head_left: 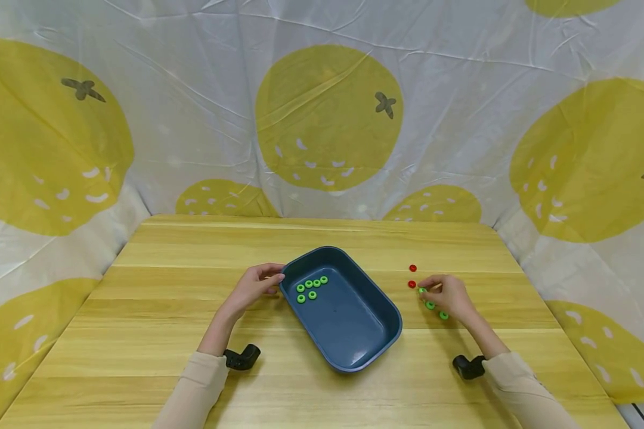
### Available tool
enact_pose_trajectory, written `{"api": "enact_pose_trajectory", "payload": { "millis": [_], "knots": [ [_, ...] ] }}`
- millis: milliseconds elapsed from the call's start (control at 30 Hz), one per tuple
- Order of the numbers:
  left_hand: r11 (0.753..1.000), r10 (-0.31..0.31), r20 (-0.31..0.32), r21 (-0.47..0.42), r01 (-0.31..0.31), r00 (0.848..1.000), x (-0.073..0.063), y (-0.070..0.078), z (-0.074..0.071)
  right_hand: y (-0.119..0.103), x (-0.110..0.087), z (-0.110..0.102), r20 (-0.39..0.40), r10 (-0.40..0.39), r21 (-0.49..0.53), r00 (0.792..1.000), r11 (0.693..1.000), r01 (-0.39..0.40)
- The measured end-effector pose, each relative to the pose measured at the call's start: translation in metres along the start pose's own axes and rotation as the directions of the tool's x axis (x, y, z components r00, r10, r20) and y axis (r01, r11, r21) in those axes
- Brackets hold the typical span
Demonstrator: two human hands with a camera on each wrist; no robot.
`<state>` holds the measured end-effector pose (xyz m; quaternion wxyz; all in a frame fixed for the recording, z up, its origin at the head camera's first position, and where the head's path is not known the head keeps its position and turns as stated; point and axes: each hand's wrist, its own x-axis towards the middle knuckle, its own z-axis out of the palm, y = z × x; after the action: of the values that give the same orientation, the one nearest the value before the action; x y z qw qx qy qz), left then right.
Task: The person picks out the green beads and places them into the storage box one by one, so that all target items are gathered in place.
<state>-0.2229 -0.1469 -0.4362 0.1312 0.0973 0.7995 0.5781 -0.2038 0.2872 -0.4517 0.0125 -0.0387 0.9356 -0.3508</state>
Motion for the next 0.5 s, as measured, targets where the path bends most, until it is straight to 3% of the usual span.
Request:
{"api": "enact_pose_trajectory", "payload": {
  "millis": [233,500],
  "knots": [
    [1.0,-0.001,-0.001,-0.005,0.001,1.0,0.0,0.0,0.0,-0.004,-0.001,-0.005,0.043,0.001,0.138,0.999,0.99,-0.007],
    [1.0,0.002,-0.003,-0.002,-0.002,1.0,-0.001,0.002,0.0,-0.019,0.001,-0.008,0.122,0.049,0.279,0.991,0.957,-0.082]
  ]
}}
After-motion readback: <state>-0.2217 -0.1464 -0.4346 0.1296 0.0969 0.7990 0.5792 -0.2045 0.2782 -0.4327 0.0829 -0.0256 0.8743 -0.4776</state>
